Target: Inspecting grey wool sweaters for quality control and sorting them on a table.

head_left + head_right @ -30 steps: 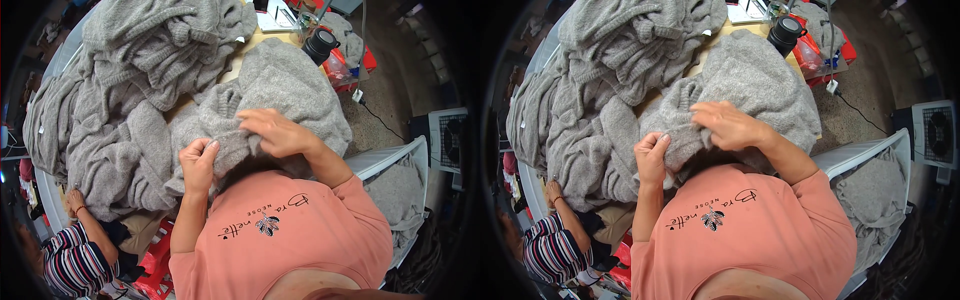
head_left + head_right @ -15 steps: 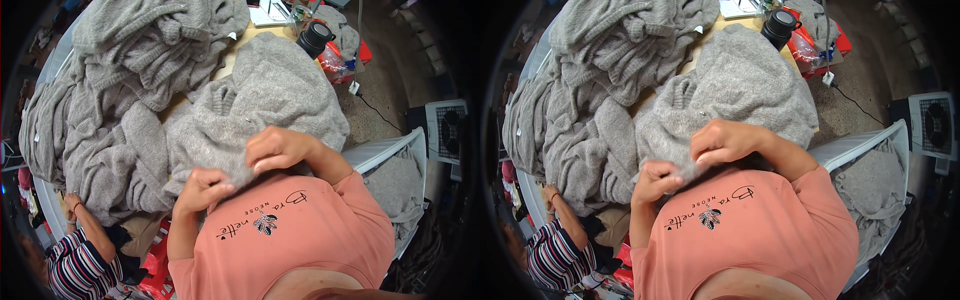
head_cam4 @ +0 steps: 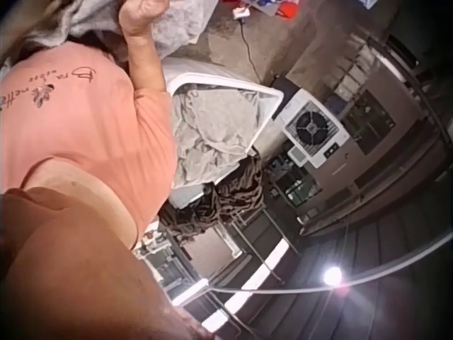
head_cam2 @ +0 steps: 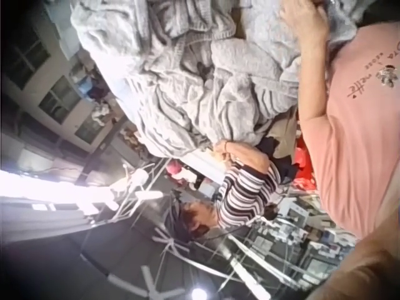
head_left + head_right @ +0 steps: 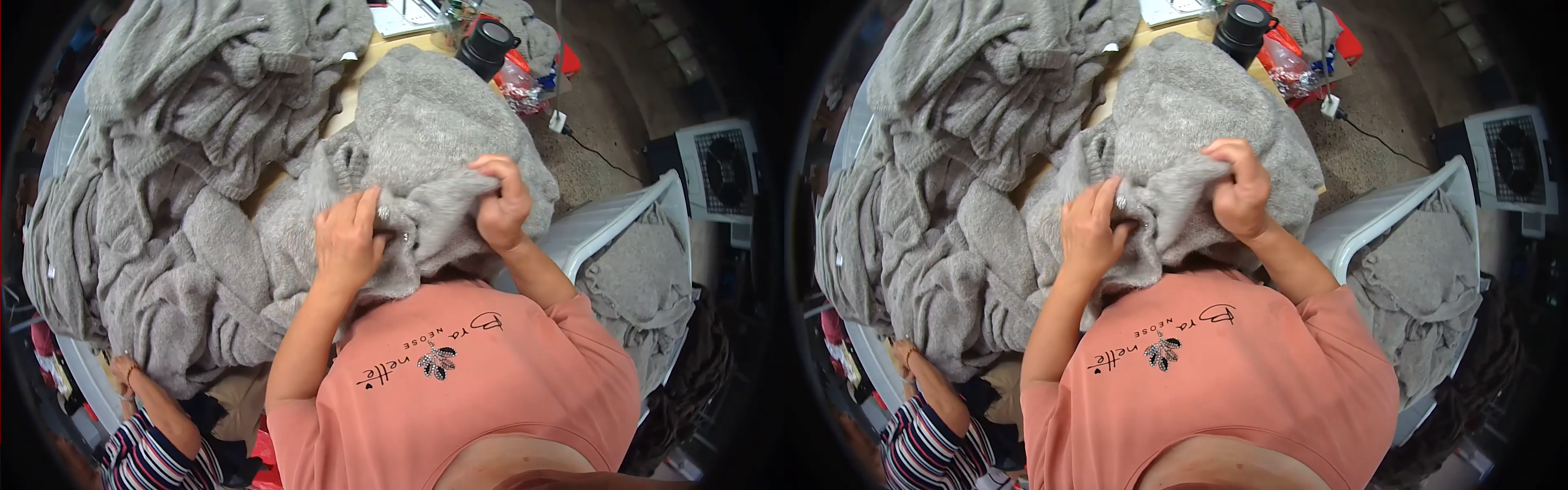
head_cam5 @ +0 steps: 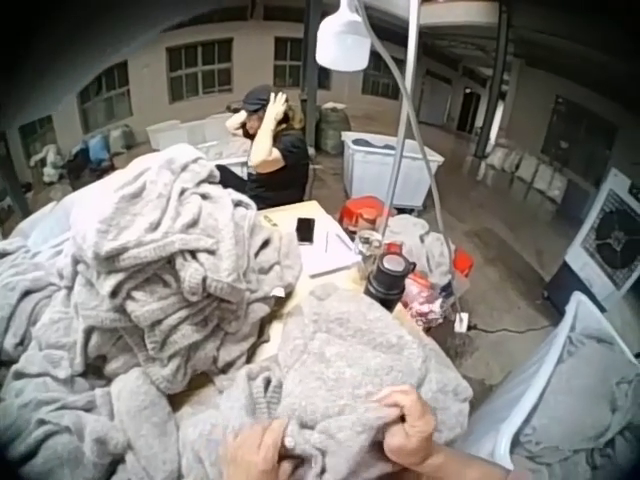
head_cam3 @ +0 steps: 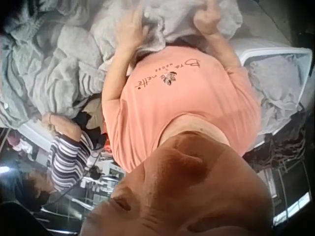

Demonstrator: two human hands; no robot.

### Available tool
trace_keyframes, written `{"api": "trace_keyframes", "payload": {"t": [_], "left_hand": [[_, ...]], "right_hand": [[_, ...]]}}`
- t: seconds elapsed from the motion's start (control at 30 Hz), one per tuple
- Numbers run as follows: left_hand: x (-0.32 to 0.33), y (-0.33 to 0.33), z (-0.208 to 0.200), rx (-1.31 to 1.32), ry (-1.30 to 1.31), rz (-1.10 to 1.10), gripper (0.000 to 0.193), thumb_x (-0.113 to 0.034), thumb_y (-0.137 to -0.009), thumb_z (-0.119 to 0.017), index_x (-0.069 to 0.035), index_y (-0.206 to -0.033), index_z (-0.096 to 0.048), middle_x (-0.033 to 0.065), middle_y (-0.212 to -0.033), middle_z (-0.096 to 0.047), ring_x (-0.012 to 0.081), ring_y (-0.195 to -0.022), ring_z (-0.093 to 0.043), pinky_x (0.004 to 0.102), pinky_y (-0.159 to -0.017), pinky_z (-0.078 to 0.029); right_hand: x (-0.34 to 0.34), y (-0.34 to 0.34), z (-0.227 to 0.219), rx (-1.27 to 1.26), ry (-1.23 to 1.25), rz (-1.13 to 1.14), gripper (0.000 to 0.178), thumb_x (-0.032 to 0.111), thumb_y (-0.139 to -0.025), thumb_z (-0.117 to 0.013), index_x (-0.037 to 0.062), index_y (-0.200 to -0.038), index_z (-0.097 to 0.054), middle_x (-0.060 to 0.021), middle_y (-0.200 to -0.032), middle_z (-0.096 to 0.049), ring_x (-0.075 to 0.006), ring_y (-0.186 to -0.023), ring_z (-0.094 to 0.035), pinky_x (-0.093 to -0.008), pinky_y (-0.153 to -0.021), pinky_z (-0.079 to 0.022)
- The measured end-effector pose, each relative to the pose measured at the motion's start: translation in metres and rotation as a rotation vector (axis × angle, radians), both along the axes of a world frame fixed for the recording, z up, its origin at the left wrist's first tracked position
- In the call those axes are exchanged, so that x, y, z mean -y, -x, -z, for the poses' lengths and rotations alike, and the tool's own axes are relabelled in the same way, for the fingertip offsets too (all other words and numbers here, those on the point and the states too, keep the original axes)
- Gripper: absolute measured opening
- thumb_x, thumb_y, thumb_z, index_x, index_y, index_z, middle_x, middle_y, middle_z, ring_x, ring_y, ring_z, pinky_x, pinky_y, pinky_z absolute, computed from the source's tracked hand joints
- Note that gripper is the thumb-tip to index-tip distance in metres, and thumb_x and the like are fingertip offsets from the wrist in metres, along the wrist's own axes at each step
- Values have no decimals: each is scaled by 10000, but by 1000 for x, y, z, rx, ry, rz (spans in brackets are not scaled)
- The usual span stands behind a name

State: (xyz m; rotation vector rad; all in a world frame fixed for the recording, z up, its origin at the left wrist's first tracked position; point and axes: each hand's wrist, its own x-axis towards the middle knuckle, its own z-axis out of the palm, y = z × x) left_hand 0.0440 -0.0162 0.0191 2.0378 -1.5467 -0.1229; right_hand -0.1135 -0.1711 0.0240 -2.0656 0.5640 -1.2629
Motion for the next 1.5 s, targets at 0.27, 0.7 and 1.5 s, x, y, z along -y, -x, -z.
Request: {"api": "trace_keyframes", "payload": {"t": [0.27, 0.7, 1.5], "left_hand": [[0, -6, 2, -742, 78, -14, 295, -26, -606, -651, -16, -899, -618, 170, -789, -632, 350, -744, -616, 308, -683, -478], [-36, 11, -51, -54, 649, 474, 880, -359, -591, -803, -19, -1245, -324, 222, -1321, -320, 319, -1162, -410, 411, -940, -374], [188, 533, -131, -893, 112, 1333, 410, 48, -609, -568, 27, -1017, -525, 181, -856, -582, 320, -794, -591, 371, -713, -470]], "right_hand": [[-30, 25, -2, -172, -257, -575, 367, 101, -735, -639, -18, -1042, -478, -184, -1102, -519, -261, -1010, -509, -334, -860, -406], [-101, 13, 12, 20, -600, -441, 234, 79, -801, -616, 10, -1011, -540, -61, -914, -599, -135, -837, -563, -270, -708, -486], [-70, 395, 16, -540, 205, 969, 307, 60, -818, -547, 52, -1125, -531, -139, -1009, -601, -280, -858, -597, -354, -709, -491]]}}
